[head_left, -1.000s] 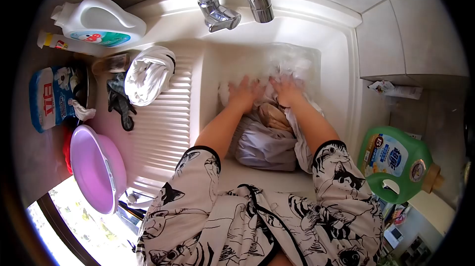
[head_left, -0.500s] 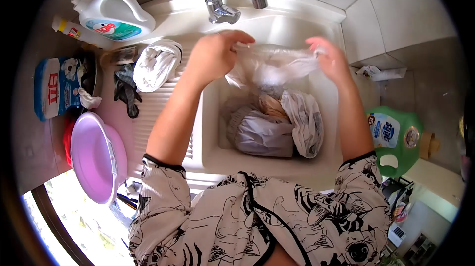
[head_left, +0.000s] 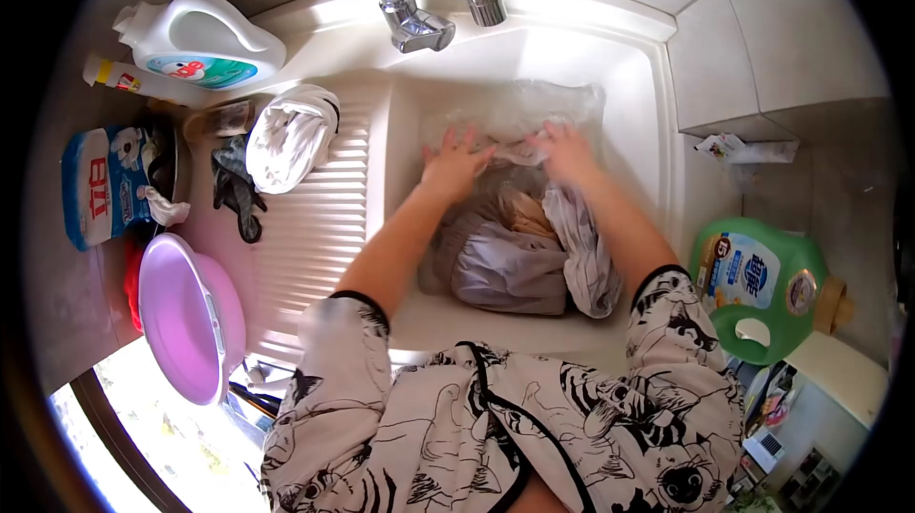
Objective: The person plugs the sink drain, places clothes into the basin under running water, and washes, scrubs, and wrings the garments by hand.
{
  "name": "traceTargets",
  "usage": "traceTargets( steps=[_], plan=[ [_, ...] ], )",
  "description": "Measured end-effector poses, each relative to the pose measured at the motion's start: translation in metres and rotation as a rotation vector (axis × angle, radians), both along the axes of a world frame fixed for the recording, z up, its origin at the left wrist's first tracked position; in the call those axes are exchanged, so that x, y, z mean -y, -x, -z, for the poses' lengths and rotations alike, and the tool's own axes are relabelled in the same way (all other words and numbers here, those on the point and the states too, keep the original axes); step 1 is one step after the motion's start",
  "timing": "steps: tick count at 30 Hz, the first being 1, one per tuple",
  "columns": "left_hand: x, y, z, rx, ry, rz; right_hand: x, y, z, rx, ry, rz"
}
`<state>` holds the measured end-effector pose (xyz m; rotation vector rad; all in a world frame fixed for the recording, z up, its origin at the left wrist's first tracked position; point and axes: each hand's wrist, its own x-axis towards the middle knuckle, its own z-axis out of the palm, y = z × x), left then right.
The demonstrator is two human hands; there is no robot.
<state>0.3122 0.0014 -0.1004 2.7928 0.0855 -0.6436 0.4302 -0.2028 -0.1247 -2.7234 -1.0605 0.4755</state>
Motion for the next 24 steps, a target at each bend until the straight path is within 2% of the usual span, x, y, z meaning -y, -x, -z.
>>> traceTargets(
  steps=[1, 4, 5, 6, 7, 8, 10, 11, 13, 15, 17, 19, 20, 21, 22, 24],
  plan=[
    [0.006, 0.005, 0.02, -0.044, -0.019, -0.045, -0.002, 0.01, 0.013, 0.141, 0.12, -0.106],
    [0.021, 0.022, 0.052, -0.044, -0.092, -0.027, -0.001, 0.011, 0.051, 0.141, 0.167, -0.213],
    [0.019, 0.024, 0.074, -0.053, -0.09, -0.024, -0.001, 0.009, 0.055, 0.132, 0.169, -0.211],
    [0.015, 0.024, 0.101, 0.005, -0.058, -0.129, -0.004, 0.007, 0.05, 0.095, 0.17, -0.146],
    [0.012, 0.019, 0.103, 0.072, -0.026, -0.237, -0.005, 0.002, 0.047, 0.067, 0.172, -0.083],
    [0.004, 0.014, 0.104, 0.082, -0.026, -0.236, -0.003, -0.004, 0.047, 0.077, 0.171, -0.081],
    [-0.013, 0.0, 0.048, -0.027, 0.165, -0.068, 0.003, -0.016, 0.051, -0.188, -0.138, 0.039],
    [-0.02, -0.006, 0.018, -0.018, 0.159, -0.075, 0.002, -0.017, 0.034, -0.181, -0.145, 0.031],
    [-0.03, -0.014, -0.049, -0.006, 0.492, -0.346, 0.0, -0.017, -0.036, -0.252, -0.159, 0.216],
    [-0.039, -0.012, -0.114, 0.223, 0.635, -0.349, 0.006, -0.033, -0.073, -0.275, -0.255, 0.331],
    [-0.046, -0.006, -0.167, 0.453, 0.721, -0.256, 0.012, -0.039, -0.129, -0.066, -0.534, 0.286],
    [-0.044, -0.001, -0.198, 0.573, 1.154, -0.375, 0.022, -0.048, -0.173, -0.058, -0.867, 0.24],
    [-0.042, 0.002, -0.213, 0.576, 1.152, -0.375, 0.021, -0.045, -0.199, 0.004, -0.98, 0.214],
    [-0.038, 0.004, -0.226, 0.688, 1.166, -0.372, 0.021, -0.042, -0.217, 0.064, -1.091, 0.188],
    [-0.035, 0.005, -0.231, 0.799, 1.179, -0.367, 0.019, -0.041, -0.224, 0.064, -1.092, 0.188],
    [-0.034, 0.005, -0.219, 0.801, 1.155, -0.351, 0.015, -0.04, -0.229, 0.092, -1.123, 0.135]
  ],
)
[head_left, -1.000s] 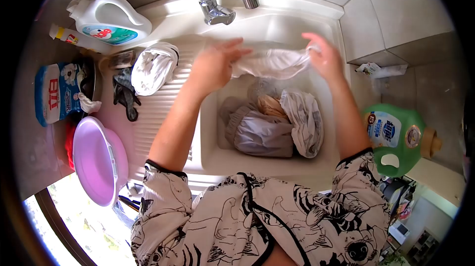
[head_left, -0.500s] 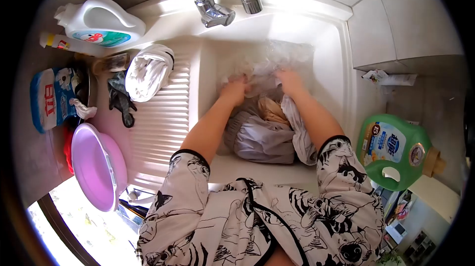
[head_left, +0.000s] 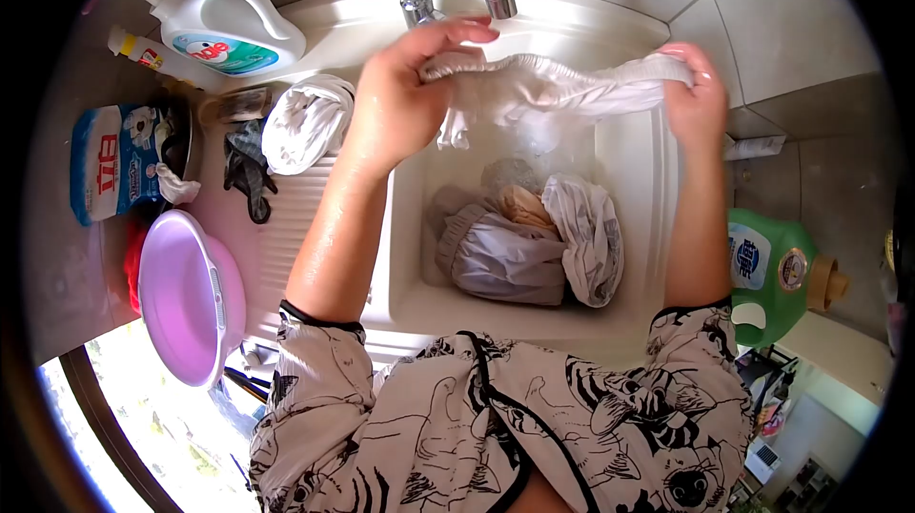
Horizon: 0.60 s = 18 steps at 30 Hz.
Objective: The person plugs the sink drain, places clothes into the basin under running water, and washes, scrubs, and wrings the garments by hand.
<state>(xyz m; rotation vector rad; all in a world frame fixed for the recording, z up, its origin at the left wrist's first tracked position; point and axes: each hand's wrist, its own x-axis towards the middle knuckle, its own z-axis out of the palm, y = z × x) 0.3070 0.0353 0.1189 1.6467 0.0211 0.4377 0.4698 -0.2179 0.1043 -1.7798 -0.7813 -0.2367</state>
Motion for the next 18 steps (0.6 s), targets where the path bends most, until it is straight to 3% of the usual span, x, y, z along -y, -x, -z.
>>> traceTargets(
  steps=[1, 2, 5, 7, 9, 10, 11, 12, 14, 16, 18],
  plan=[
    [0.001, -0.001, 0.011, 0.003, -0.028, 0.004, 0.0, -0.001, 0.009, 0.001, -0.002, 0.0],
    [0.002, -0.002, 0.027, -0.033, -0.031, 0.0, -0.001, -0.002, 0.029, -0.075, 0.174, 0.01],
    [0.003, -0.008, 0.107, -0.336, -0.388, -0.008, -0.015, 0.004, 0.103, -0.274, 0.669, 0.05],
    [0.016, -0.01, 0.177, -0.449, -0.554, -0.027, -0.024, 0.015, 0.164, -0.367, 0.817, -0.015],
    [0.034, -0.004, 0.23, -0.461, -0.611, -0.031, -0.022, 0.022, 0.235, -0.246, 0.971, -0.146],
    [0.047, 0.005, 0.243, -0.581, -0.801, -0.038, -0.021, 0.03, 0.251, -0.25, 0.97, -0.148],
    [0.055, 0.014, 0.254, -0.701, -0.992, -0.043, -0.019, 0.046, 0.263, -0.181, 1.017, -0.137],
    [0.055, 0.02, 0.263, -0.708, -0.991, -0.041, -0.018, 0.054, 0.269, -0.111, 1.062, -0.127],
    [0.053, 0.034, 0.278, -0.722, -1.21, 0.161, -0.022, 0.045, 0.274, -0.047, 1.162, -0.204],
    [0.045, 0.03, 0.293, -0.794, -1.076, 0.249, -0.022, 0.046, 0.256, 0.026, 1.266, -0.264],
    [0.044, 0.018, 0.288, -0.845, -0.947, 0.313, -0.035, 0.048, 0.222, -0.036, 1.266, -0.141]
  ],
)
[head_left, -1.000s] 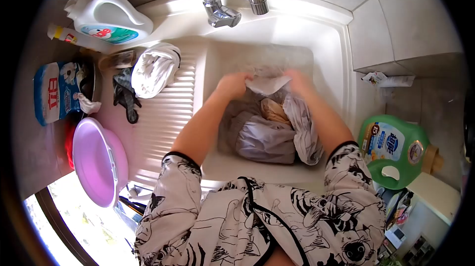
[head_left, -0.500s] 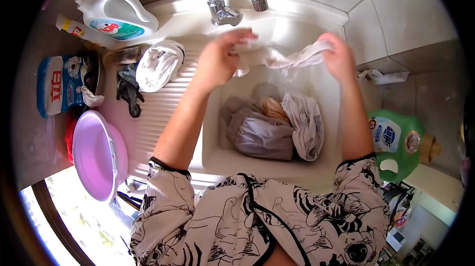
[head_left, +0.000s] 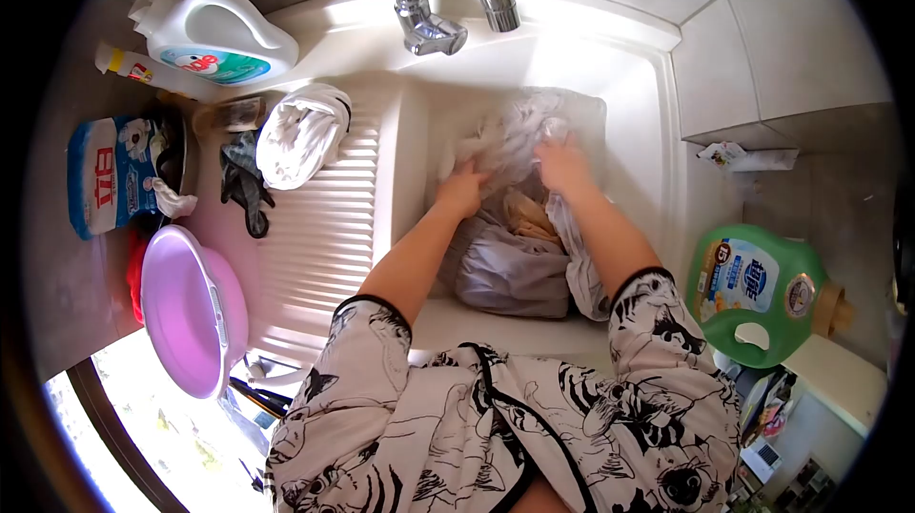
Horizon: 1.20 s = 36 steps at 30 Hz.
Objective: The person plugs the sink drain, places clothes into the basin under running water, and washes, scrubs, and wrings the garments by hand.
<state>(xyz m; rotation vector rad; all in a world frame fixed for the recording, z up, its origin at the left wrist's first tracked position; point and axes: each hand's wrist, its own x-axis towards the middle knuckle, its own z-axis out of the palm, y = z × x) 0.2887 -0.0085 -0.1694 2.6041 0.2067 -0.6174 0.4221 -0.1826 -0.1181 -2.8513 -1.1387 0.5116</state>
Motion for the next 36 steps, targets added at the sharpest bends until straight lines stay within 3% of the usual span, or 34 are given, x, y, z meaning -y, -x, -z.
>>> traceTargets(
  steps=[2, 3, 4, 5, 6, 8, 11, 13, 15, 17, 18, 20, 21, 23, 25, 26, 27, 28, 30, 31, 33, 34, 36],
  plan=[
    [0.005, -0.005, -0.034, 0.025, 0.089, -0.26, -0.008, -0.001, -0.008, -0.106, -0.12, 0.089],
    [0.004, -0.004, -0.058, 0.031, 0.087, -0.263, -0.011, 0.003, -0.011, -0.23, -0.235, 0.182],
    [0.006, -0.004, -0.087, -0.084, 0.523, -0.561, -0.015, 0.011, -0.019, -0.225, -0.237, 0.183],
    [0.008, -0.004, -0.108, -0.202, 0.966, -0.843, -0.02, 0.023, -0.033, -0.305, -0.433, 0.195],
    [0.011, -0.001, -0.12, -0.192, 0.968, -0.831, -0.025, 0.036, -0.048, -0.38, -0.632, 0.202],
    [0.018, 0.008, -0.138, -0.077, 1.725, -1.242, -0.034, 0.076, -0.087, -0.295, -0.626, 0.153],
    [0.016, 0.01, -0.141, 0.024, 1.835, -1.409, -0.028, 0.101, -0.106, -0.352, -0.787, -0.043],
    [0.011, 0.015, -0.149, 0.023, 1.842, -1.364, -0.021, 0.104, -0.113, -0.359, -0.796, -0.151],
    [0.005, 0.011, -0.138, 0.173, 1.29, -1.047, -0.005, 0.099, -0.112, -0.376, -0.794, -0.249],
    [0.007, 0.011, -0.174, 0.248, 1.199, -1.04, 0.011, 0.083, -0.094, -0.573, -1.226, 0.294],
    [0.006, 0.01, -0.194, 0.335, 1.234, -0.935, 0.01, 0.082, -0.084, -0.572, -1.225, 0.284],
    [0.008, 0.011, -0.231, 0.411, 1.26, -0.834, 0.008, 0.085, -0.061, -0.116, -1.036, 0.125],
    [0.013, 0.01, -0.248, 0.413, 1.299, -0.742, 0.001, 0.085, -0.051, -0.114, -1.036, 0.124],
    [0.022, 0.01, -0.272, 0.417, 1.335, -0.656, -0.023, 0.083, -0.039, -0.626, -1.346, 0.215],
    [0.028, 0.014, -0.288, 0.382, 1.502, -0.587, -0.029, 0.072, -0.06, -0.474, -1.342, 0.17],
    [0.025, 0.023, -0.293, 0.442, 1.593, -0.526, -0.027, 0.063, -0.06, -0.627, -1.318, 0.323],
    [0.018, 0.029, -0.288, 0.442, 1.592, -0.531, -0.023, 0.055, -0.061, -0.763, -1.287, 0.476],
    [0.007, 0.034, -0.28, 0.437, 1.571, -0.6, -0.019, 0.053, -0.064, -0.763, -1.287, 0.475],
    [-0.006, 0.048, -0.271, 0.478, 1.654, -0.733, -0.017, 0.043, -0.08, -0.914, -1.5, 0.723],
    [-0.014, 0.049, -0.258, 0.455, 1.554, -0.659, -0.015, 0.043, -0.094, -0.913, -1.5, 0.723],
    [-0.019, 0.066, -0.203, 0.426, 1.259, -0.899, -0.019, 0.045, -0.113, -1.107, -1.746, 0.818],
    [-0.017, 0.067, -0.178, 0.427, 1.258, -0.899, -0.02, 0.042, -0.109, -1.129, -1.754, 0.782],
    [-0.005, 0.069, -0.141, -0.054, 1.605, -1.124, -0.026, 0.044, -0.106, -1.138, -1.662, 0.732]
  ],
)
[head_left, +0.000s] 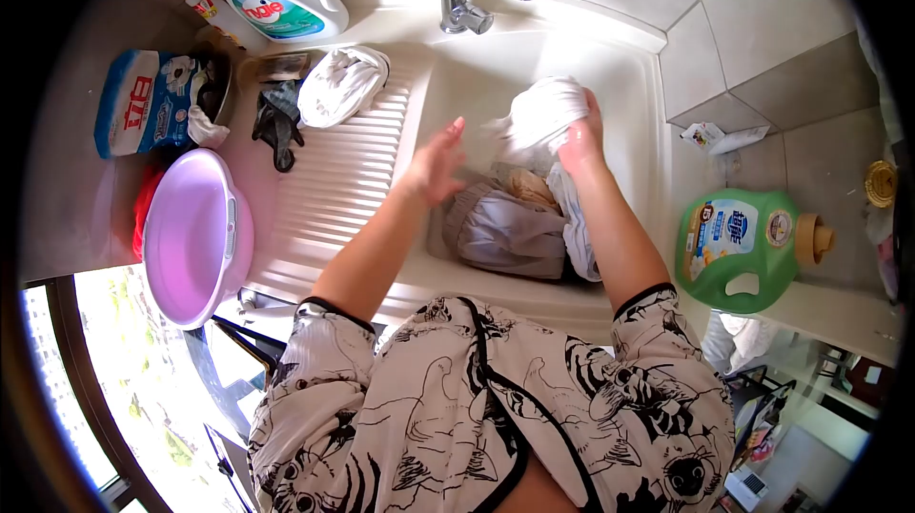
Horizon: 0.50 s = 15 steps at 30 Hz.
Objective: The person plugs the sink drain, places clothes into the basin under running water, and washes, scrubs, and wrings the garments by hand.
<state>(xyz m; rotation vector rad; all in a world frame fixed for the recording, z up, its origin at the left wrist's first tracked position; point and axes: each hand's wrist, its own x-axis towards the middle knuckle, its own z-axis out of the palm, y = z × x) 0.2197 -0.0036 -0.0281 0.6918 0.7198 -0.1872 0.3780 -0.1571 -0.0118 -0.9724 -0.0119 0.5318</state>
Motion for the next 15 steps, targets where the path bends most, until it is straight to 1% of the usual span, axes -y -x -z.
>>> traceTargets(
  steps=[1, 3, 4, 5, 6, 7, 8, 9, 10, 11, 12, 13, 14, 15],
  plan=[
    [0.013, -0.004, -0.006, 0.0, 0.0, 0.0, -0.005, 0.001, -0.001, 0.034, 0.044, -0.072],
    [0.04, -0.022, -0.018, -0.089, 0.188, -0.109, -0.013, 0.02, -0.001, 0.273, 0.188, 0.018],
    [0.044, -0.031, -0.008, -0.089, 0.188, -0.109, -0.012, 0.029, -0.007, 0.298, 0.132, -0.032],
    [0.048, -0.041, 0.011, 0.12, 0.352, -0.13, -0.01, 0.037, -0.012, 0.323, 0.086, -0.093],
    [0.047, -0.049, 0.022, 0.332, 0.506, -0.141, -0.011, 0.053, -0.004, 0.287, 0.084, -0.069],
    [0.044, -0.054, 0.011, 0.349, 0.567, -0.236, -0.011, 0.059, 0.003, 0.253, 0.08, -0.036],
    [0.042, -0.053, 0.008, 0.341, 0.58, -0.241, -0.007, 0.056, 0.005, 0.257, 0.052, -0.138],
    [0.041, -0.055, 0.008, 0.334, 0.594, -0.238, -0.006, 0.066, 0.007, 0.189, 0.066, -0.068],
    [0.04, -0.058, 0.011, 0.328, 0.591, -0.231, -0.005, 0.063, 0.01, 0.041, -0.037, -0.071],
    [0.041, -0.06, 0.015, 0.333, 0.492, -0.257, -0.001, 0.059, 0.012, -0.104, -0.137, -0.081],
    [0.041, -0.059, 0.019, 0.329, 0.391, -0.281, 0.004, 0.046, 0.021, -0.125, -0.143, -0.097],
    [0.04, -0.056, 0.013, 0.325, 0.389, -0.279, 0.003, 0.039, 0.02, -0.143, -0.15, -0.111],
    [0.042, -0.056, 0.005, 0.221, 0.146, -0.353, 0.004, 0.041, 0.02, -0.098, -0.095, -0.057],
    [0.043, -0.055, -0.004, 0.116, -0.098, -0.422, 0.004, 0.039, 0.013, -0.098, -0.095, -0.058]
  ],
)
